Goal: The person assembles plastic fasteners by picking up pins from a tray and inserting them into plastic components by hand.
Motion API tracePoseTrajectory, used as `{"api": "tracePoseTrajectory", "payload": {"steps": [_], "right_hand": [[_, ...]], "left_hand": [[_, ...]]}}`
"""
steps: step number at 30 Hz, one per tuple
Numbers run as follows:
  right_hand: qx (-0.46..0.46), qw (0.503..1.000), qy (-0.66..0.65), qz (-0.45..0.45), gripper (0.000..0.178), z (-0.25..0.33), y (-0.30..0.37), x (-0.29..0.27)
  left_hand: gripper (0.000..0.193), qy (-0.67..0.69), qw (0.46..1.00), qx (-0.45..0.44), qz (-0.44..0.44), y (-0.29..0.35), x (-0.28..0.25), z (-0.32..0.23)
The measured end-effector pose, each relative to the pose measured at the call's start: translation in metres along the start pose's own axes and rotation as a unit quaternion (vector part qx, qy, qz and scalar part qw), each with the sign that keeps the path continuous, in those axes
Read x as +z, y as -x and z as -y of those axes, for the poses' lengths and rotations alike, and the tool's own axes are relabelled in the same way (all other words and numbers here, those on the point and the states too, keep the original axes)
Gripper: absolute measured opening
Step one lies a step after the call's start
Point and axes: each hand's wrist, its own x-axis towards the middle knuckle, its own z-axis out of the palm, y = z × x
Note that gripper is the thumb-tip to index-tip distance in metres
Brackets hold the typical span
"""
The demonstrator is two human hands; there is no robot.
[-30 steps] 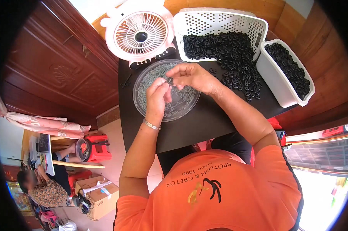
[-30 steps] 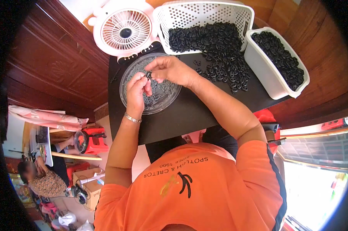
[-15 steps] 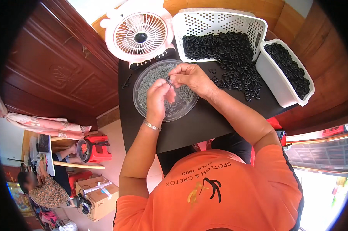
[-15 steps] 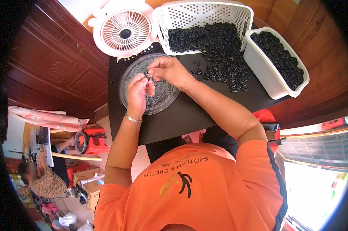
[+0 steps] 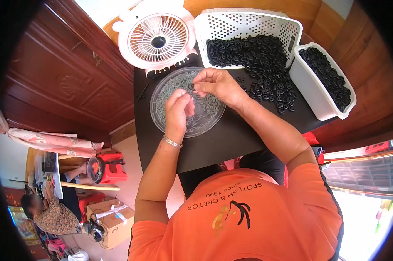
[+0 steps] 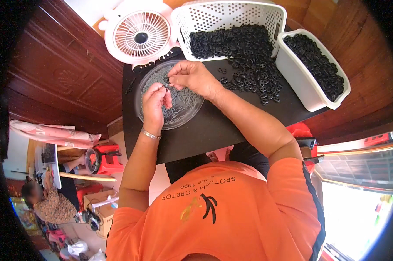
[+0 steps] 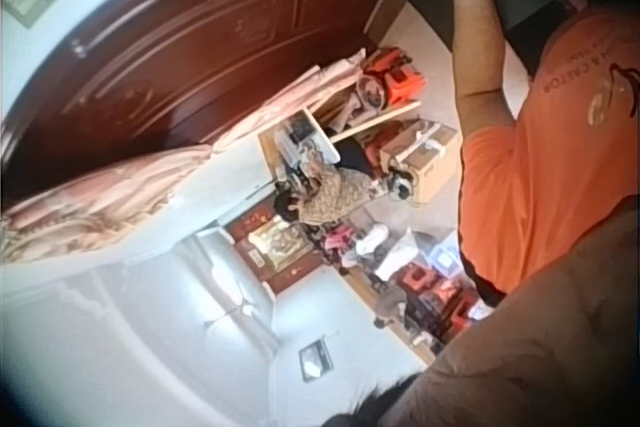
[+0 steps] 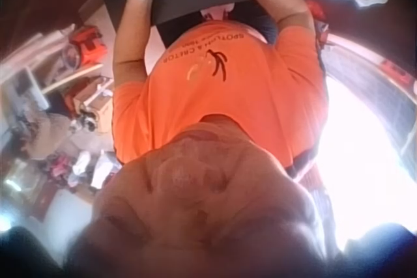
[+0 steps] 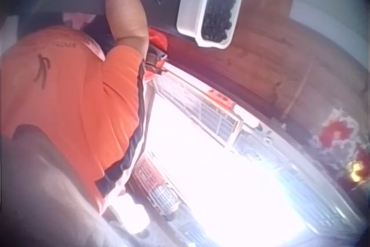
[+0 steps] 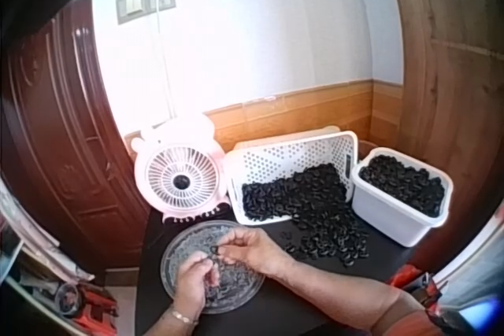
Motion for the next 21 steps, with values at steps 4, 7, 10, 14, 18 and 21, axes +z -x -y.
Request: {"api": "tracePoseTrajectory", "payload": {"steps": [4, 7, 10, 14, 18, 21], "right_hand": [[-0.014, 0.998, 0.058, -0.006, 0.012, 0.0007, 0.0008, 0.0009], [-0.028, 0.998, 0.062, -0.016, 0.013, -0.0004, 0.0017, 0.0025], [-0.026, 0.996, 0.08, -0.013, 0.012, 0.0, 0.0023, 0.0023], [-0.026, 0.994, 0.105, -0.009, 0.011, -0.0015, 0.0023, 0.002], [-0.041, 0.992, 0.122, 0.002, 0.011, -0.0047, 0.0019, 0.005], [-0.031, 0.992, 0.124, -0.001, 0.011, -0.003, 0.0037, 0.0075]], "left_hand": [[0.017, -0.01, 1.0, -0.004, -0.006, 0.0003, -0.0008, -0.0002], [0.017, -0.005, 1.0, 0.002, -0.008, 0.0002, -0.0014, 0.0007], [0.017, -0.005, 1.0, 0.004, -0.004, 0.0001, -0.0023, 0.001], [0.016, -0.017, 1.0, 0.003, -0.001, 0.0005, -0.0011, -0.0001], [0.016, -0.009, 1.0, -0.005, -0.007, -0.0002, -0.0013, 0.0021], [0.015, 0.01, 1.0, -0.001, -0.009, -0.0001, 0.0, 0.0042]]}}
